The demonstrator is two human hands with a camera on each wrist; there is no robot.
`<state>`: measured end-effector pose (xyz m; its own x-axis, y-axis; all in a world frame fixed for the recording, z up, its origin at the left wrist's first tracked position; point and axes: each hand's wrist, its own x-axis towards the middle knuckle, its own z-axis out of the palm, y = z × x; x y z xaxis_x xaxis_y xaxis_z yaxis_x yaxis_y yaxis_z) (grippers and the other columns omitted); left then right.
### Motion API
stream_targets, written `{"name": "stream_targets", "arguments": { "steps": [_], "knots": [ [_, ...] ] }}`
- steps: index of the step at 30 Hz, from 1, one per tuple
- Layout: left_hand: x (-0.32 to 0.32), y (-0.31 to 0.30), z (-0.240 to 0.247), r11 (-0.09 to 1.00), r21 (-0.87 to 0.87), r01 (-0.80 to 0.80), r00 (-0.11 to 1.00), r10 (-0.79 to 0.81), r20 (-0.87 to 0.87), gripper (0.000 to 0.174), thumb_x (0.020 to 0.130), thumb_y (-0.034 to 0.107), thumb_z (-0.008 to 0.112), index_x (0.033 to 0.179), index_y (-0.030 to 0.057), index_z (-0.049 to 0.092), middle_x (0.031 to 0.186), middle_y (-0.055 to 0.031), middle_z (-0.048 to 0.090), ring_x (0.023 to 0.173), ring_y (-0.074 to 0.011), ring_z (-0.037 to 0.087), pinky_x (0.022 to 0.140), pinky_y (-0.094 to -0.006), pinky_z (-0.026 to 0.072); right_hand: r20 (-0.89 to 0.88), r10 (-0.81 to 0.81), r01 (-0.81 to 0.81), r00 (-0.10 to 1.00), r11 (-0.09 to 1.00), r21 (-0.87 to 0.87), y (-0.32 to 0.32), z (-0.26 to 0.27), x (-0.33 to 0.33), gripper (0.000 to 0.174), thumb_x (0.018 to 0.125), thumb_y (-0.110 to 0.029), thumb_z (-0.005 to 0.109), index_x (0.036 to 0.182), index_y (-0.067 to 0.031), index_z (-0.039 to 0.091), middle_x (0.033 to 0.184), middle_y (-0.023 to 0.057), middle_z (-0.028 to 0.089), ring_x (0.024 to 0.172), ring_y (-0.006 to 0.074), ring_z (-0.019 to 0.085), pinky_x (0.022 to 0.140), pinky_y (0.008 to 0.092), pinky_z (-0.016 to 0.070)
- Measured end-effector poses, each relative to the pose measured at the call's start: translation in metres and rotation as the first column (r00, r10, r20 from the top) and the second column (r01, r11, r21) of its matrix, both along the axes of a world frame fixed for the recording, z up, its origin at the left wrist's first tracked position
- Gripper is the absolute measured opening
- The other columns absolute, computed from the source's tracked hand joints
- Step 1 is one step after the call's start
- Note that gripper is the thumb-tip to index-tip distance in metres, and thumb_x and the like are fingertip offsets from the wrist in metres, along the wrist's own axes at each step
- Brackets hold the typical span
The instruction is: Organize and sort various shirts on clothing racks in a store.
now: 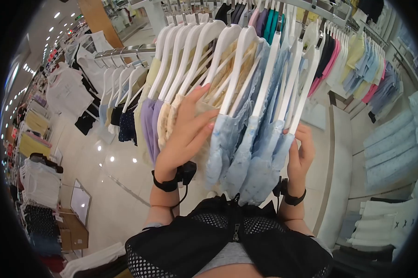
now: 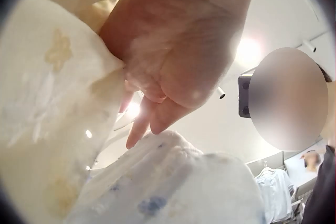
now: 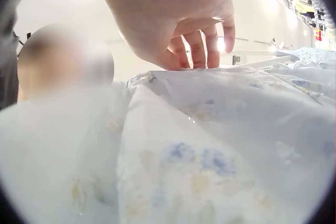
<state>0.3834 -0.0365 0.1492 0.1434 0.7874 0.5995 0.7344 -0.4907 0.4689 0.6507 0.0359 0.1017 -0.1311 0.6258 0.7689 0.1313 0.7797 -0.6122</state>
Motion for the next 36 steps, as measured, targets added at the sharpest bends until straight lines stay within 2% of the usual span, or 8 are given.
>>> {"name": "stream_targets", "arguments": {
  "steps": [6,12,18,21,27,30,33,36],
  "knots": [
    [0.003,0.025,0.0,0.963,-0.044,0.265,0.959,-0.258,0.121,0.014,0.088,0.015,0.06,0.094,0.0033,0.066,0.149,-0.0195,0.03,0.138,-0.0364,0.026,0.112,-0.0452,0.0181,0.004,-0.113,0.113,0.994,0.993,-0.02,-0.013,-0.003,-0.008,0.015,0.084,-0.001,0.055,0.096,0.0021,0.065,0.097,0.0143,0.063,0.094,0.0295,0.057,0.088,0.037,0.0433],
    [0.011,0.043,-0.005,0.972,0.193,0.137,0.883,-0.208,0.421,0.017,0.088,0.022,0.064,0.083,0.0061,0.062,0.138,-0.0175,0.041,0.135,-0.0358,0.031,0.11,-0.046,0.0241,0.027,-0.257,0.258,0.966,0.965,-0.041,-0.033,-0.005,-0.001,0.021,0.085,-0.001,0.055,0.104,0.0022,0.062,0.104,0.015,0.061,0.096,0.0286,0.058,0.088,0.0355,0.0435],
    [0.011,0.051,-0.001,0.977,0.125,0.17,0.944,-0.198,0.264,0.014,0.091,0.016,0.059,0.083,0.0038,0.058,0.142,-0.0151,0.034,0.134,-0.0317,0.035,0.111,-0.0475,0.0255,0.072,-0.286,0.29,0.955,0.955,-0.057,-0.041,-0.002,0.005,0.022,0.088,-0.006,0.055,0.107,0.0022,0.061,0.109,0.0153,0.06,0.102,0.0283,0.057,0.092,0.036,0.0423],
    [0.009,0.041,-0.006,0.992,0.1,0.079,0.94,-0.108,0.324,0.013,0.089,0.014,0.059,0.098,0.0058,0.059,0.144,-0.0153,0.032,0.136,-0.0305,0.033,0.111,-0.0465,0.0264,0.037,-0.23,0.232,0.973,0.97,-0.072,-0.04,0.0,0.008,0.031,0.088,-0.012,0.056,0.116,0.003,0.058,0.116,0.016,0.058,0.109,0.0285,0.055,0.097,0.0371,0.0392],
    [-0.001,0.011,-0.018,0.987,0.031,0.157,0.924,-0.158,0.348,0.069,0.084,0.006,0.06,0.145,0.0023,0.028,0.145,-0.0153,0.027,0.134,-0.028,0.032,0.113,-0.0415,0.0252,0.026,-0.09,0.093,0.996,0.983,-0.157,-0.036,0.019,-0.011,0.061,0.084,-0.019,0.061,0.137,0.0042,0.041,0.133,0.0174,0.05,0.125,0.029,0.047,0.107,0.0387,0.0311],
    [-0.002,0.005,-0.023,0.975,-0.022,0.219,0.882,-0.188,0.432,0.067,0.085,0.006,0.061,0.143,-0.0006,0.028,0.144,-0.0199,0.027,0.132,-0.0346,0.032,0.11,-0.0422,0.0288,0.061,-0.007,0.024,0.998,0.959,-0.283,-0.037,0.015,-0.02,0.064,0.084,-0.013,0.059,0.141,0.0048,0.036,0.137,0.018,0.048,0.128,0.0271,0.045,0.108,0.037,0.0301],
    [-0.005,0.0,-0.029,0.977,-0.037,0.212,0.903,-0.181,0.389,0.067,0.085,0.006,0.06,0.143,-0.0017,0.028,0.143,-0.0208,0.029,0.132,-0.0348,0.033,0.111,-0.0417,0.0273,-0.183,0.122,-0.189,0.975,0.892,-0.41,-0.036,0.014,-0.03,0.064,0.08,-0.006,0.055,0.14,0.0043,0.037,0.133,0.0161,0.053,0.124,0.023,0.048,0.107,0.0347,0.0309],
    [-0.013,-0.002,-0.036,0.959,-0.038,0.279,0.907,-0.251,0.338,0.068,0.085,0.007,0.06,0.144,-0.0015,0.028,0.142,-0.0216,0.03,0.131,-0.0364,0.033,0.111,-0.042,0.0249,-0.068,0.139,-0.155,0.988,0.915,-0.372,-0.032,0.021,-0.035,0.065,0.077,-0.003,0.054,0.139,0.0048,0.038,0.129,0.0162,0.056,0.121,0.0234,0.051,0.107,0.0341,0.0316]
  ]
}}
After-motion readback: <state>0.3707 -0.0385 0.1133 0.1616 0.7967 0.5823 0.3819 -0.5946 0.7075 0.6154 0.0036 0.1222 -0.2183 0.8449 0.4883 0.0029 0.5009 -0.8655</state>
